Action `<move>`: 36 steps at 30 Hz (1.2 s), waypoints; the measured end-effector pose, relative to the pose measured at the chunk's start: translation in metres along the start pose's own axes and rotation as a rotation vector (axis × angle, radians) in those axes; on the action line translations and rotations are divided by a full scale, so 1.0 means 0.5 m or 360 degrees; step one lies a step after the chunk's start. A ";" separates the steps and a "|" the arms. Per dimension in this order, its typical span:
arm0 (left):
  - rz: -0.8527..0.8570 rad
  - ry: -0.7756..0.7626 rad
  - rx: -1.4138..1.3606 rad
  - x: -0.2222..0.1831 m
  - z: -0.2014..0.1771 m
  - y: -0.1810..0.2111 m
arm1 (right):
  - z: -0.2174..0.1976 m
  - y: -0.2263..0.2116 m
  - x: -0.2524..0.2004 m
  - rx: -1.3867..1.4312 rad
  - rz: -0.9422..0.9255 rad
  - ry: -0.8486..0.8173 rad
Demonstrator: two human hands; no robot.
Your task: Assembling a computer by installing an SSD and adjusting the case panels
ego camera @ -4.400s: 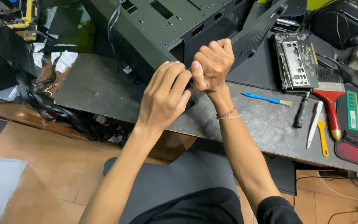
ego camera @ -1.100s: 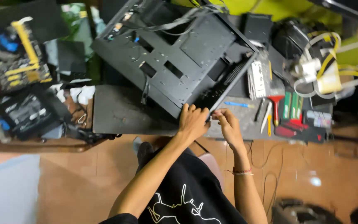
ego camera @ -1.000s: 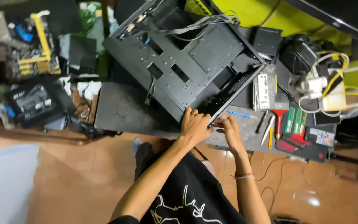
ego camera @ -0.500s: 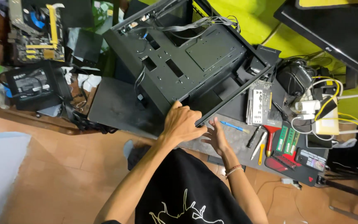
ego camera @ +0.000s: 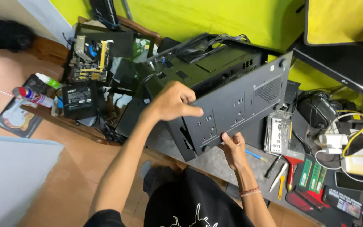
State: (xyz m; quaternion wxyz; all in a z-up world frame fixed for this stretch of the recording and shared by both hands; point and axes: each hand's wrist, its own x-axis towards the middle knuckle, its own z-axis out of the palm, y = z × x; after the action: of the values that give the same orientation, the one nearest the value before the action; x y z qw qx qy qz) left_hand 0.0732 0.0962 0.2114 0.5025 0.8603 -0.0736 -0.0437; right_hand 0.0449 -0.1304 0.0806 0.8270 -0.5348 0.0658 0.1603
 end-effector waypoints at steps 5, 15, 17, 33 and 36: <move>0.0004 -0.0009 -0.0178 0.026 -0.089 0.021 | 0.004 -0.020 0.045 0.0044 -0.0198 -0.0109; -0.0333 0.0336 -0.0914 0.037 -0.144 -0.013 | -0.025 -0.115 0.187 -0.0397 -0.0227 -0.0090; -0.0362 0.0361 -0.0963 0.039 -0.147 -0.020 | 0.056 -0.172 0.140 -0.0435 -0.0202 -0.0058; 0.0224 0.1121 0.0958 0.041 -0.150 -0.036 | 0.188 -0.284 0.104 -0.1785 -0.0438 0.0088; 0.0647 0.1222 0.0860 -0.006 -0.085 0.009 | 0.212 -0.311 0.074 -0.2087 -0.0928 0.0167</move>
State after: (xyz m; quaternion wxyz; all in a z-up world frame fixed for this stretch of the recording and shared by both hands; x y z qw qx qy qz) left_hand 0.0762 0.1310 0.2362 0.2513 0.8818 -0.0583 0.3949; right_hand 0.1253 -0.0858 0.2490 0.3407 -0.9241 -0.1499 -0.0864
